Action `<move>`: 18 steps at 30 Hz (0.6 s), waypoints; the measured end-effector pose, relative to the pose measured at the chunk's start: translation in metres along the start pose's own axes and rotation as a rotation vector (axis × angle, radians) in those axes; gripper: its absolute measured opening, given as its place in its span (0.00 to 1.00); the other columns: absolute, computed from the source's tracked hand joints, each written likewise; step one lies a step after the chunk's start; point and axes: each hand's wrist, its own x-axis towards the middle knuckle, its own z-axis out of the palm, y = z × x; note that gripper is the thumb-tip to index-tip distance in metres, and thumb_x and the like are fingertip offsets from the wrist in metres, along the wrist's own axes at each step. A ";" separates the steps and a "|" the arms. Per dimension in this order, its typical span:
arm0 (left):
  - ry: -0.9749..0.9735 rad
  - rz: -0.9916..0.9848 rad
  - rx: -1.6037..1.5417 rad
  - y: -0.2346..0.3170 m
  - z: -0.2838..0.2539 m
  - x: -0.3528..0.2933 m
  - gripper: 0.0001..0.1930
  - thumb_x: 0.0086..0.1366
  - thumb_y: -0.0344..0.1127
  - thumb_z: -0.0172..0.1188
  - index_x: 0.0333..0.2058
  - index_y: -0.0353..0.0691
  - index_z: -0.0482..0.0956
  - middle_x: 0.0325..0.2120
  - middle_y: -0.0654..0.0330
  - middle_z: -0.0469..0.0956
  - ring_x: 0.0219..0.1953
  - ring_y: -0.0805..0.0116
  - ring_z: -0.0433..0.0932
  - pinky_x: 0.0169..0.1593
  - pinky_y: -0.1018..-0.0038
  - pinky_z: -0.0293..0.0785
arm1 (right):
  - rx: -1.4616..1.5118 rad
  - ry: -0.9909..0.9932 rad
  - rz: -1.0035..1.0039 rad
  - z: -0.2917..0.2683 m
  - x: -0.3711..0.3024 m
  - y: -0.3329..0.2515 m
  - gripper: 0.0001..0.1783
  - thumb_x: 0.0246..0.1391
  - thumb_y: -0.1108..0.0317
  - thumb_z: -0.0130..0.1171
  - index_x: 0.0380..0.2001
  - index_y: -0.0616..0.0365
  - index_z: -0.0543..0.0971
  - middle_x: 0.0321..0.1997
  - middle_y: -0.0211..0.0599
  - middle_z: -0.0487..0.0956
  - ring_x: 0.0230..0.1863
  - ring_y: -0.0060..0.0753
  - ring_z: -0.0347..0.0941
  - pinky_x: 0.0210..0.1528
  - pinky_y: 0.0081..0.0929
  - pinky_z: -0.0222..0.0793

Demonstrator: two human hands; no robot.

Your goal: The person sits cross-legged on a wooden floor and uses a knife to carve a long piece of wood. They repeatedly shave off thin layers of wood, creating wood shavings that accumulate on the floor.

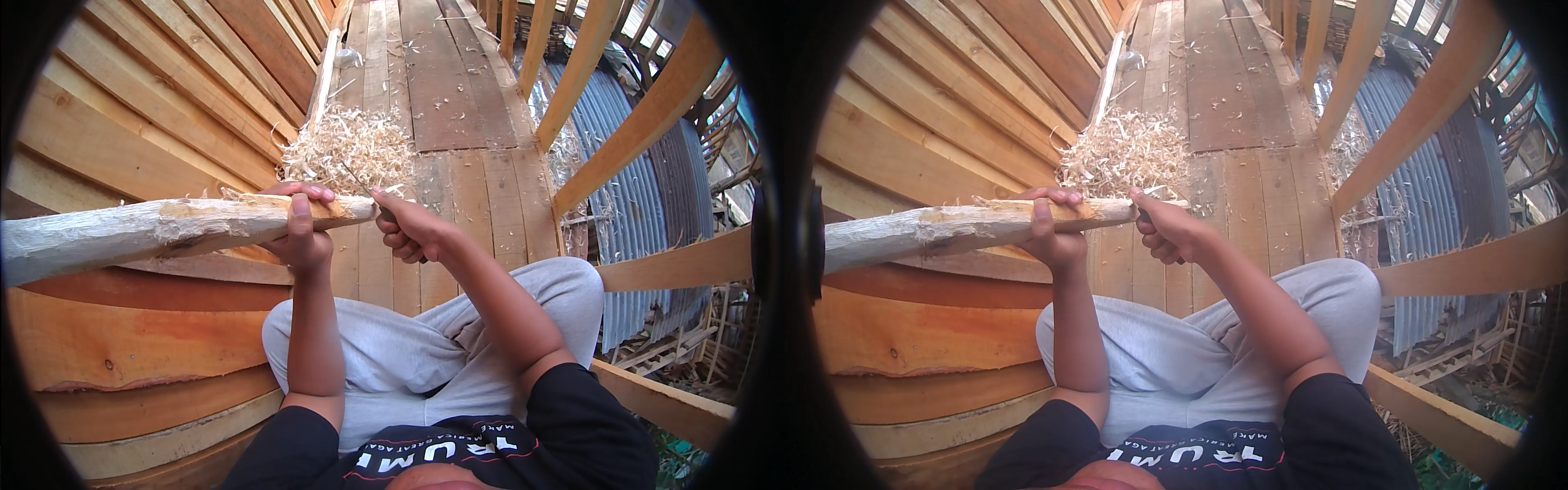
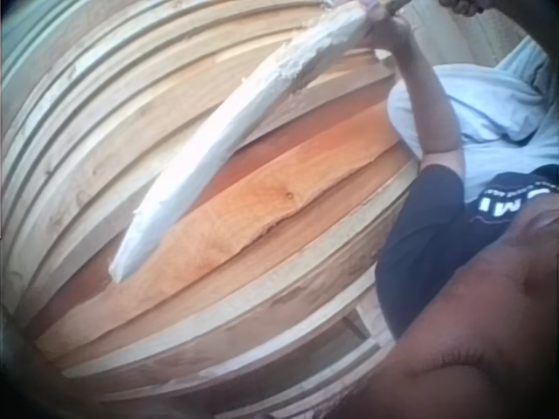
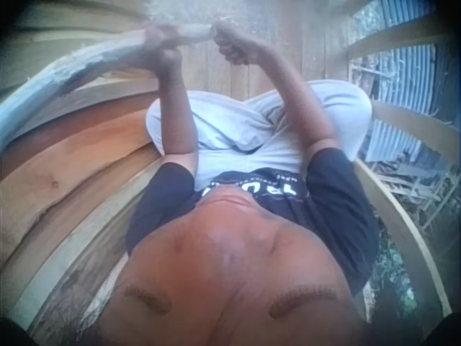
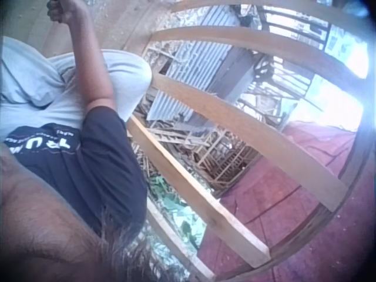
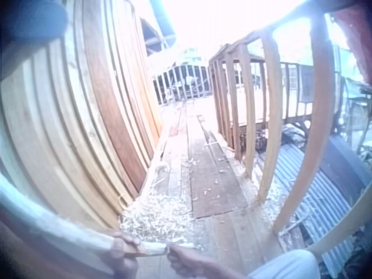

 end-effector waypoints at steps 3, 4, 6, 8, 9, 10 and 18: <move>-0.020 0.014 0.000 -0.001 0.002 0.001 0.09 0.58 0.29 0.55 0.37 0.34 0.70 0.24 0.53 0.75 0.25 0.64 0.76 0.36 0.68 0.77 | 0.036 -0.090 0.001 -0.006 0.000 0.001 0.34 0.61 0.30 0.35 0.14 0.46 0.55 0.10 0.17 0.50 0.10 0.16 0.42 0.10 0.21 0.35; -0.018 0.013 -0.007 -0.002 0.002 0.001 0.09 0.59 0.30 0.55 0.37 0.34 0.70 0.24 0.53 0.75 0.25 0.64 0.76 0.36 0.68 0.77 | 0.044 -0.123 0.003 -0.010 0.000 0.001 0.35 0.61 0.30 0.35 0.14 0.47 0.58 0.10 0.19 0.53 0.10 0.17 0.46 0.10 0.22 0.39; -0.004 0.004 -0.008 -0.003 0.001 0.001 0.09 0.59 0.30 0.56 0.37 0.34 0.70 0.24 0.53 0.75 0.25 0.64 0.76 0.36 0.68 0.77 | -0.368 0.303 -0.235 0.007 0.004 0.008 0.36 0.61 0.31 0.36 0.15 0.53 0.62 0.09 0.23 0.57 0.10 0.21 0.54 0.11 0.26 0.49; 0.017 -0.012 0.002 -0.002 -0.004 0.001 0.10 0.59 0.31 0.56 0.37 0.34 0.70 0.24 0.54 0.75 0.25 0.64 0.76 0.36 0.68 0.77 | -0.683 0.553 -0.395 0.015 0.007 0.009 0.38 0.62 0.33 0.37 0.17 0.59 0.66 0.09 0.27 0.61 0.11 0.27 0.61 0.13 0.29 0.58; 0.016 -0.014 -0.019 -0.002 -0.006 0.001 0.10 0.58 0.31 0.56 0.37 0.34 0.70 0.24 0.54 0.75 0.25 0.64 0.76 0.35 0.68 0.78 | -0.791 0.596 -0.440 0.016 0.007 0.009 0.38 0.62 0.34 0.37 0.18 0.62 0.67 0.09 0.30 0.63 0.13 0.29 0.65 0.15 0.31 0.61; 0.016 -0.017 -0.040 -0.002 -0.008 0.002 0.10 0.58 0.31 0.56 0.37 0.34 0.70 0.24 0.54 0.75 0.25 0.64 0.76 0.35 0.67 0.78 | -0.899 0.638 -0.484 0.017 0.006 0.008 0.39 0.63 0.35 0.37 0.19 0.64 0.68 0.10 0.32 0.64 0.14 0.32 0.68 0.17 0.32 0.65; -0.002 -0.020 -0.012 0.000 -0.002 0.002 0.11 0.58 0.32 0.58 0.37 0.34 0.71 0.23 0.54 0.75 0.25 0.64 0.76 0.35 0.66 0.78 | -0.034 -0.025 -0.017 -0.001 -0.006 0.001 0.32 0.64 0.36 0.33 0.14 0.46 0.55 0.10 0.20 0.50 0.10 0.18 0.41 0.11 0.25 0.38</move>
